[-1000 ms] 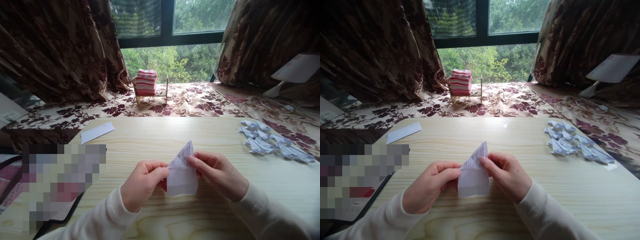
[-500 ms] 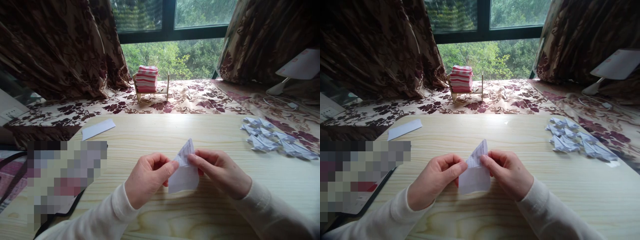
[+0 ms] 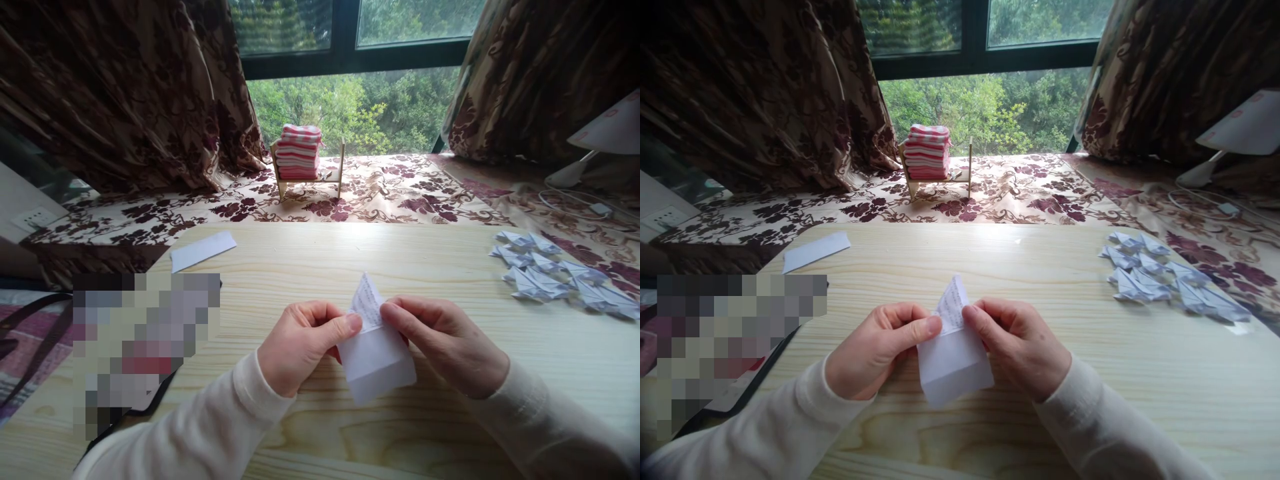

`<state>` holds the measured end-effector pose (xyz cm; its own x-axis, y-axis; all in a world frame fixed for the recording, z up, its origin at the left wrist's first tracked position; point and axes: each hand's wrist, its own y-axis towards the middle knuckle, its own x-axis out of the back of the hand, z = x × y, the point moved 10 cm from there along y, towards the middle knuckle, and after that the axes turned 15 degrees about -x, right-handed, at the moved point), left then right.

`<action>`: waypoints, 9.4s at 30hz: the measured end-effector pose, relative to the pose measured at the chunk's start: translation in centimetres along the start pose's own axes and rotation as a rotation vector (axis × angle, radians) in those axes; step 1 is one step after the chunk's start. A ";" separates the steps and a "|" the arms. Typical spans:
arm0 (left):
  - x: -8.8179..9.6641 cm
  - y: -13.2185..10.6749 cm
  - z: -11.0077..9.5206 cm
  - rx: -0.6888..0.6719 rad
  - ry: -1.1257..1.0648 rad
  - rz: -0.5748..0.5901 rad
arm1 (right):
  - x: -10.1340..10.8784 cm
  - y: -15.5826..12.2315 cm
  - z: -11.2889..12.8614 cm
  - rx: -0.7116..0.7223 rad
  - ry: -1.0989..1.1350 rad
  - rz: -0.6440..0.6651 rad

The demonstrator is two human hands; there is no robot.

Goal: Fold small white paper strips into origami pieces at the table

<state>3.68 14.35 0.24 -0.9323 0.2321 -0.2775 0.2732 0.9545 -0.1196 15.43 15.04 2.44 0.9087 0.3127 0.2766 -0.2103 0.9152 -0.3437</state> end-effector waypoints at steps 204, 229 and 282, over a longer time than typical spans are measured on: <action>-0.7 -1.5 -4.1 -0.483 0.495 0.023 | 0.1 -0.9 0.9 0.152 0.103 -0.117; -2.3 -2.9 -6.4 -0.776 0.841 0.065 | -0.4 -1.3 1.5 0.268 0.093 -0.113; 1.1 0.3 -4.1 -0.408 0.420 -0.097 | -0.2 -1.8 2.8 0.402 -0.219 -0.238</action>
<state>1.75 15.64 3.85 -0.9852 0.1151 0.1271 0.1464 0.9505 0.2741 14.58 14.04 5.51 0.8606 0.0900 0.5013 -0.1678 0.9794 0.1122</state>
